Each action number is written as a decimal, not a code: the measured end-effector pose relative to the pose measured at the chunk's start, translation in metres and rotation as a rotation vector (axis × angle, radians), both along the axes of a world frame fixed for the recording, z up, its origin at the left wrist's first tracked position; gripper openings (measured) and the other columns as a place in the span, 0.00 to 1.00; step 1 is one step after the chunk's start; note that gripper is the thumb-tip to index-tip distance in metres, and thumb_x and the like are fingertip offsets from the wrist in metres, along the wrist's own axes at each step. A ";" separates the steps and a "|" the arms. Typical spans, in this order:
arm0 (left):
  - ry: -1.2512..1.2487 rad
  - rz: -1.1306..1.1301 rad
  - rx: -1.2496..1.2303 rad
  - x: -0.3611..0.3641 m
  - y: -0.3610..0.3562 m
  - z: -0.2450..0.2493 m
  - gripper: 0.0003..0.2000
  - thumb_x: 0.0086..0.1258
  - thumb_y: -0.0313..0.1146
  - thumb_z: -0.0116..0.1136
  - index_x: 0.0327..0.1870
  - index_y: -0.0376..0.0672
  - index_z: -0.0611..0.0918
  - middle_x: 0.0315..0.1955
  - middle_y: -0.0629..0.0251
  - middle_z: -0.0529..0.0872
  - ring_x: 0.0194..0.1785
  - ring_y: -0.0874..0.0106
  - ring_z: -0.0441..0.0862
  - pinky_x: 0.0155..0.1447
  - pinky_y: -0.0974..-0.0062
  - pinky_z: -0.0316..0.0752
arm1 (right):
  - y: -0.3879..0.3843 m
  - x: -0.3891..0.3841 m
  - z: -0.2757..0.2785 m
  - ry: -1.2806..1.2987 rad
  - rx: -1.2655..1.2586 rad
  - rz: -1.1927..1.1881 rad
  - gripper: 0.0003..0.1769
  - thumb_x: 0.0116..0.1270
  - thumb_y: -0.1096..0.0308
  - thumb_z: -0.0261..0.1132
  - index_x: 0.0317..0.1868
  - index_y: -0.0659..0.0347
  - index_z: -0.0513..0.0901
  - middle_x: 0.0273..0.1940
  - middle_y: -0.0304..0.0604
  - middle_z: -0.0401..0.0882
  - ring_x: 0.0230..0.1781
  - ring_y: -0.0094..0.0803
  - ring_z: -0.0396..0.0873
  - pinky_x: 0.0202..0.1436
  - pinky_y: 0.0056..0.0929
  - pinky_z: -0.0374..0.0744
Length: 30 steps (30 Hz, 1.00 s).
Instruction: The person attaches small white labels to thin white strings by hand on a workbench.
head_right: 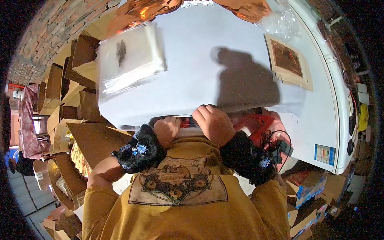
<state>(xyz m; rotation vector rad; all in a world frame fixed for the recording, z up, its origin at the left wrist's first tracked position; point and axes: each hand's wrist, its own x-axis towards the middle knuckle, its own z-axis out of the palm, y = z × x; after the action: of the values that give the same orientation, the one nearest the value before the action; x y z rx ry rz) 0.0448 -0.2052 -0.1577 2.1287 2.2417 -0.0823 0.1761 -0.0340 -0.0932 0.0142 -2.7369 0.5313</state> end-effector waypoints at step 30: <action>-0.325 0.098 0.823 -0.104 0.050 0.227 0.20 0.58 0.33 0.65 0.53 0.43 0.78 0.50 0.62 0.79 0.53 0.60 0.73 0.56 0.65 0.70 | 0.049 -0.112 0.145 -0.160 -1.207 -0.033 0.12 0.69 0.65 0.54 0.30 0.64 0.74 0.23 0.34 0.69 0.21 0.19 0.68 0.27 0.23 0.74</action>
<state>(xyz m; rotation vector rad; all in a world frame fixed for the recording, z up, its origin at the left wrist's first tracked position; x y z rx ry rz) -0.0595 -0.1552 0.0693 2.0715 2.3901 1.2890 0.0644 0.0147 0.0515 -0.3729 -2.0954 2.0955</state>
